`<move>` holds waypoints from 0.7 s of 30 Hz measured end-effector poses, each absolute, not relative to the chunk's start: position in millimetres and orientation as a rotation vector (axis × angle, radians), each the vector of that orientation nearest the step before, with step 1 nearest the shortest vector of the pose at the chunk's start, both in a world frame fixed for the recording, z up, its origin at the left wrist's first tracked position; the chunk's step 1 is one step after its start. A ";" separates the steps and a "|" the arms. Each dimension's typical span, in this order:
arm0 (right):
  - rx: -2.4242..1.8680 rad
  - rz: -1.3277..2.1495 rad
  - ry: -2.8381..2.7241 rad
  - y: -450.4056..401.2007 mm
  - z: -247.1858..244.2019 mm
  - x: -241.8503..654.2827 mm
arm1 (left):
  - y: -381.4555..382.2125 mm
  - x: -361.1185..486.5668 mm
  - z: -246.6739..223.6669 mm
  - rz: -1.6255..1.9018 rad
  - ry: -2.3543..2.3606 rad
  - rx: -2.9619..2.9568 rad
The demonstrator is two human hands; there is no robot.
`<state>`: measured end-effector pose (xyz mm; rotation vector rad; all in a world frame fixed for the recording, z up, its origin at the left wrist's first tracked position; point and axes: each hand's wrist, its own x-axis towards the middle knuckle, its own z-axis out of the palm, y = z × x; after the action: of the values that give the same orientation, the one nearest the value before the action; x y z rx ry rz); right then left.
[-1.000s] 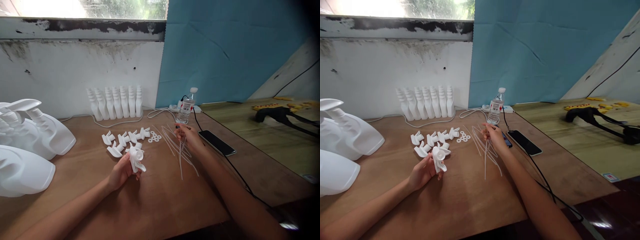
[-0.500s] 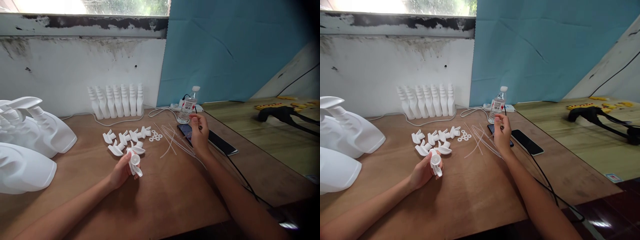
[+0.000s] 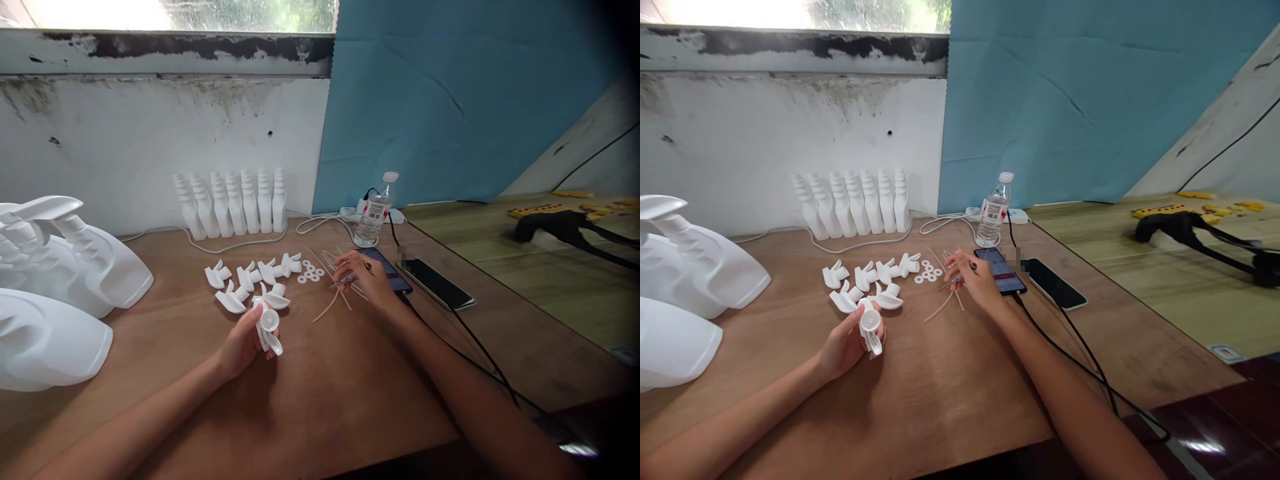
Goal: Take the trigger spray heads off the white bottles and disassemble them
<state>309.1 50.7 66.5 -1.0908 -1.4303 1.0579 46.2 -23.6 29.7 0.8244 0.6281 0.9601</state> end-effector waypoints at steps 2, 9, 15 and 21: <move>-1.122 1.104 -1.451 53.1 64.0 308.6 | -23.8 46.3 30.4 0.962 0.629 0.810; -1.269 0.730 -1.467 56.0 64.3 321.4 | -21.6 45.0 31.0 0.959 0.633 0.776; -1.003 1.155 -1.371 44.6 73.3 304.0 | -20.8 45.7 27.0 0.975 0.675 0.773; -0.625 1.440 -1.444 14.8 69.4 266.4 | -20.5 47.1 22.7 1.056 0.779 0.792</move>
<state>266.4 14.8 69.4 -0.6249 -1.4440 1.4401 47.1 -20.5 22.7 0.7924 0.7794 1.0556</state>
